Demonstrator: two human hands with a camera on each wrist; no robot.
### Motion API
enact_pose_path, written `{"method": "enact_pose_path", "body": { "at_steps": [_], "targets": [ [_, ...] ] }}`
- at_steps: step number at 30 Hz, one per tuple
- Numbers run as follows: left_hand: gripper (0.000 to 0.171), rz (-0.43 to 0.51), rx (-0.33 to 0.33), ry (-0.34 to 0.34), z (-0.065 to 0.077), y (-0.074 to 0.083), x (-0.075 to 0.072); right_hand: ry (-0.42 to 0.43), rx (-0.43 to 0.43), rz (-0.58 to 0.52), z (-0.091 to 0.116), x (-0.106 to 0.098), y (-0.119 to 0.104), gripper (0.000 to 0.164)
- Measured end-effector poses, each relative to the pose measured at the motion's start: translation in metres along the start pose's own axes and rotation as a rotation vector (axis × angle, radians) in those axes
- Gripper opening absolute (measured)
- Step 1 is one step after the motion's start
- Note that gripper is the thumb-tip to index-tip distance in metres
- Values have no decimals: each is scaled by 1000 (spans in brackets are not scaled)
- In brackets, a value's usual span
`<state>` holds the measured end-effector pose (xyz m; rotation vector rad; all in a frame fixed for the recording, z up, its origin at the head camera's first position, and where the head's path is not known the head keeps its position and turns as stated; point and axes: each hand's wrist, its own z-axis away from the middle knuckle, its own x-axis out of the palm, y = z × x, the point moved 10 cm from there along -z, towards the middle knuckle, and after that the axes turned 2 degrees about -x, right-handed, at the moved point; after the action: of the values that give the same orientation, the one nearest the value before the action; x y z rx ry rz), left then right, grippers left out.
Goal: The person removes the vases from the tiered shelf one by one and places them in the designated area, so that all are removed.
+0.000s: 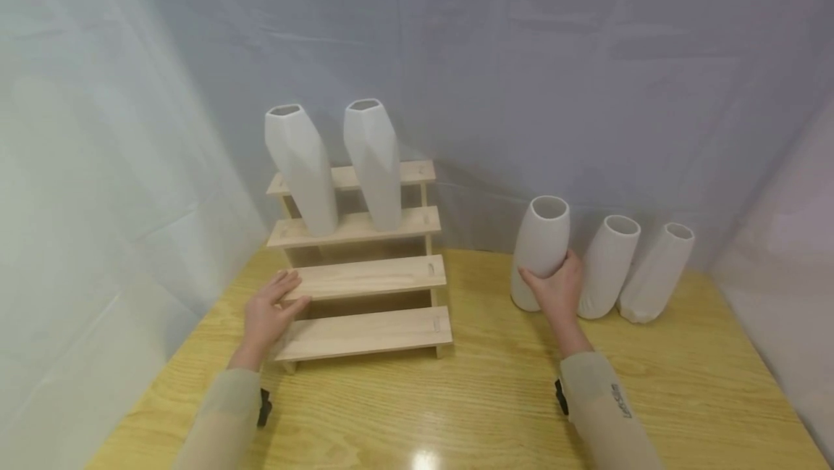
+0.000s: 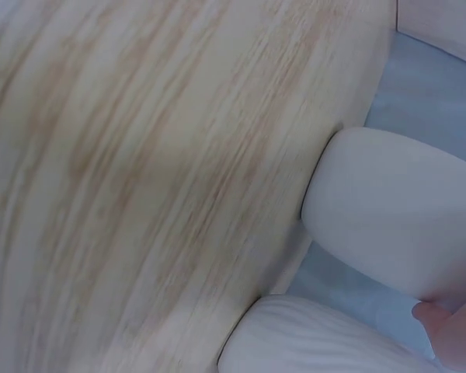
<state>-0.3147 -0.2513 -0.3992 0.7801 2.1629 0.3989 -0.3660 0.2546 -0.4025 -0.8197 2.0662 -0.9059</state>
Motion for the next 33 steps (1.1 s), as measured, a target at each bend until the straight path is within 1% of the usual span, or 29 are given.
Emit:
{"method": "enact_pose_path", "body": {
  "at_steps": [7,14,19,28,33],
  "targets": [
    [42,0,-6,-9,-1,-1,1,-9,-21,-34,0,-2,-2,75],
    [43,-2,-25,-16,-2,-3,0,0,4,-66,4,-14,-12,70],
    [43,-10,-14,-13,-1,-3,1,9,27,-70,6,-24,-20,70],
    [42,-6,-22,-19,-1,-5,2,-32,56,-103,15,-32,-40,72],
    [42,2,-27,-27,-1,-6,3,-42,33,-141,22,-33,-57,68]
  ]
}}
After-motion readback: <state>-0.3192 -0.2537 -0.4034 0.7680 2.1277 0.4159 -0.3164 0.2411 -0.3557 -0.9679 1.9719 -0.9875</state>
